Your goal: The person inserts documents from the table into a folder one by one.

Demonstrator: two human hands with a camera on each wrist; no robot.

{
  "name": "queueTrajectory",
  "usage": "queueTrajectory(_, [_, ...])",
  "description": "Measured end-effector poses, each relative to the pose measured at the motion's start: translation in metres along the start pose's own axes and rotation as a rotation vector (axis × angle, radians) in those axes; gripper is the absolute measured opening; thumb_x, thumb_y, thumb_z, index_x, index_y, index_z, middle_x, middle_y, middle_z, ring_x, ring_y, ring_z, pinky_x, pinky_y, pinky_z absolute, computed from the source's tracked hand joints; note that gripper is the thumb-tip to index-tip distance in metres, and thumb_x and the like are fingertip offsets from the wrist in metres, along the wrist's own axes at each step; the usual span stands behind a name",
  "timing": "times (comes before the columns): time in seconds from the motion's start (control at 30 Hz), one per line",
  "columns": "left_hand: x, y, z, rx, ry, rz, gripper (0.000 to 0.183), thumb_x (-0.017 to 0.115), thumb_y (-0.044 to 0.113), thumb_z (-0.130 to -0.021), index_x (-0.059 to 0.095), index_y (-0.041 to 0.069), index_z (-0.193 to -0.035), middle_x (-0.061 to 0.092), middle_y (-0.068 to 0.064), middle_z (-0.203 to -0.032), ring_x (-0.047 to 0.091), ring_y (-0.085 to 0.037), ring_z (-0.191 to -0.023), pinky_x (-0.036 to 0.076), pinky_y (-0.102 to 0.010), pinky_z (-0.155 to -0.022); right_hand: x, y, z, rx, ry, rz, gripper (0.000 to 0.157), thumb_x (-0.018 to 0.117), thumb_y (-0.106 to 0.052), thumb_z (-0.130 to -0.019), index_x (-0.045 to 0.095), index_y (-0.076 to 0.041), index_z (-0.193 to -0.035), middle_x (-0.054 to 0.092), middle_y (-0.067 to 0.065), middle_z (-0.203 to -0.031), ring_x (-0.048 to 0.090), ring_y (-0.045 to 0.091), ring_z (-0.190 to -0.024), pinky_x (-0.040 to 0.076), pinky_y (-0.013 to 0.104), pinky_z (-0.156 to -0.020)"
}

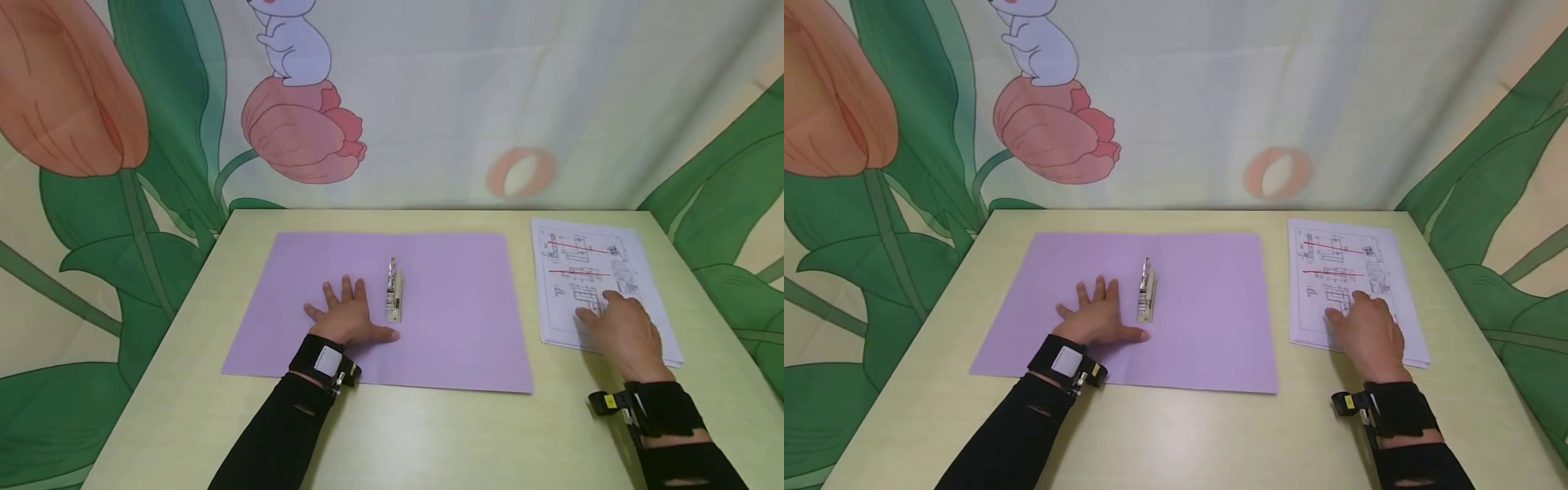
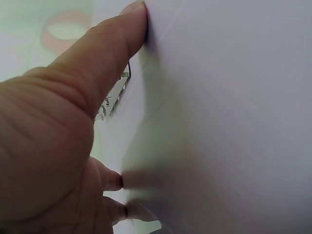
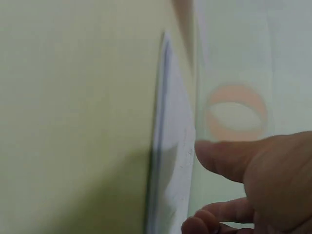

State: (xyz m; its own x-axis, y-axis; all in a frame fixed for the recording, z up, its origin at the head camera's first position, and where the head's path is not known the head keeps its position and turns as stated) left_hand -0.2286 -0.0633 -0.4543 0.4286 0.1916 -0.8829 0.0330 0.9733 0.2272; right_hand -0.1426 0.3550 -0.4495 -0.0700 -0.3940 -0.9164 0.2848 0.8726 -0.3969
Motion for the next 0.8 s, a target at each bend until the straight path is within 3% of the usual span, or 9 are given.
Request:
queueTrajectory(0.1, [-0.001, -0.002, 0.0, -0.004, -0.012, 0.007, 0.138, 0.069, 0.08, -0.059, -0.001, 0.01, -0.156, -0.011, -0.017, -0.161, -0.017, -0.048, -0.14, -0.002, -0.083, -0.098, 0.008, -0.001, 0.003, -0.023, -0.084, 0.033, 0.068, 0.06, -0.039, -0.092, 0.046, 0.019, -0.125, 0.05, 0.039, -0.105, 0.049, 0.043, -0.082, 0.042, 0.044, -0.053])
queueTrajectory(0.23, [-0.002, -0.004, -0.002, -0.006, -0.006, 0.014, 0.138, 0.069, 0.08, -0.059, -0.001, 0.01, -0.156, -0.01, -0.017, -0.161, -0.016, -0.048, -0.14, -0.001, -0.083, -0.098, 0.014, -0.011, 0.007, -0.058, -0.112, 0.046, 0.062, 0.062, -0.04, -0.091, 0.053, 0.016, -0.115, 0.055, 0.033, -0.097, 0.049, 0.034, -0.071, 0.037, 0.035, -0.048])
queueTrajectory(0.4, [-0.004, -0.008, -0.003, -0.019, 0.002, 0.013, 0.138, 0.07, 0.08, -0.059, 0.0, 0.01, -0.156, -0.008, -0.017, -0.161, -0.015, -0.048, -0.14, 0.001, -0.083, -0.099, 0.012, -0.019, 0.006, -0.065, -0.149, 0.03, 0.063, 0.058, -0.039, -0.093, 0.05, 0.017, -0.123, 0.056, 0.038, -0.109, 0.052, 0.037, -0.078, 0.04, 0.037, -0.053])
queueTrajectory(0.53, [-0.004, -0.007, -0.003, -0.019, 0.0, 0.016, 0.137, 0.07, 0.079, -0.059, 0.001, 0.01, -0.156, -0.008, -0.018, -0.161, -0.015, -0.048, -0.14, 0.0, -0.083, -0.099, -0.001, -0.001, 0.003, 0.016, -0.099, 0.014, 0.052, 0.052, -0.033, -0.096, 0.055, 0.016, -0.114, 0.058, 0.033, -0.099, 0.053, 0.038, -0.077, 0.04, 0.04, -0.051])
queueTrajectory(0.6, [-0.004, -0.006, -0.003, -0.017, -0.001, 0.014, 0.137, 0.07, 0.079, -0.059, 0.001, 0.01, -0.156, -0.007, -0.018, -0.161, -0.015, -0.048, -0.14, 0.0, -0.083, -0.099, -0.011, 0.012, 0.003, 0.099, -0.067, 0.02, 0.051, 0.05, -0.032, -0.097, 0.053, 0.017, -0.109, 0.053, 0.031, -0.091, 0.05, 0.039, -0.075, 0.038, 0.041, -0.049])
queueTrajectory(0.67, [-0.003, -0.005, -0.003, -0.017, -0.002, 0.012, 0.137, 0.07, 0.079, -0.059, 0.001, 0.01, -0.156, -0.007, -0.018, -0.161, -0.015, -0.048, -0.14, 0.0, -0.083, -0.099, -0.019, 0.027, 0.004, 0.159, -0.049, 0.045, 0.055, 0.05, -0.033, -0.096, 0.05, 0.02, -0.106, 0.046, 0.033, -0.087, 0.047, 0.042, -0.074, 0.037, 0.044, -0.049])
queueTrajectory(0.8, [-0.003, -0.004, -0.004, -0.015, -0.007, 0.01, 0.138, 0.07, 0.08, -0.058, 0.0, 0.01, -0.156, -0.008, -0.018, -0.161, -0.015, -0.048, -0.14, 0.0, -0.083, -0.099, -0.025, 0.048, 0.005, 0.269, -0.104, 0.069, 0.07, 0.054, -0.047, -0.092, 0.049, 0.021, -0.101, 0.042, 0.03, -0.081, 0.045, 0.04, -0.069, 0.036, 0.045, -0.05])
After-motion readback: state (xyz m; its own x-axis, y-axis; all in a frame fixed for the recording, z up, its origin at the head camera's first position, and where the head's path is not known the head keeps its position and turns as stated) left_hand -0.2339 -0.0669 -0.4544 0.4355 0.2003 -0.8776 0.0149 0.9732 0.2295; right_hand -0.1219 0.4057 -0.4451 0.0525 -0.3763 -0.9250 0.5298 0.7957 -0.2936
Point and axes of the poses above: each hand's wrist, its own z-axis away from the middle knuckle, its own x-axis out of the palm, y = z × x, the point moved 1 cm from there along -z, towards the middle knuckle
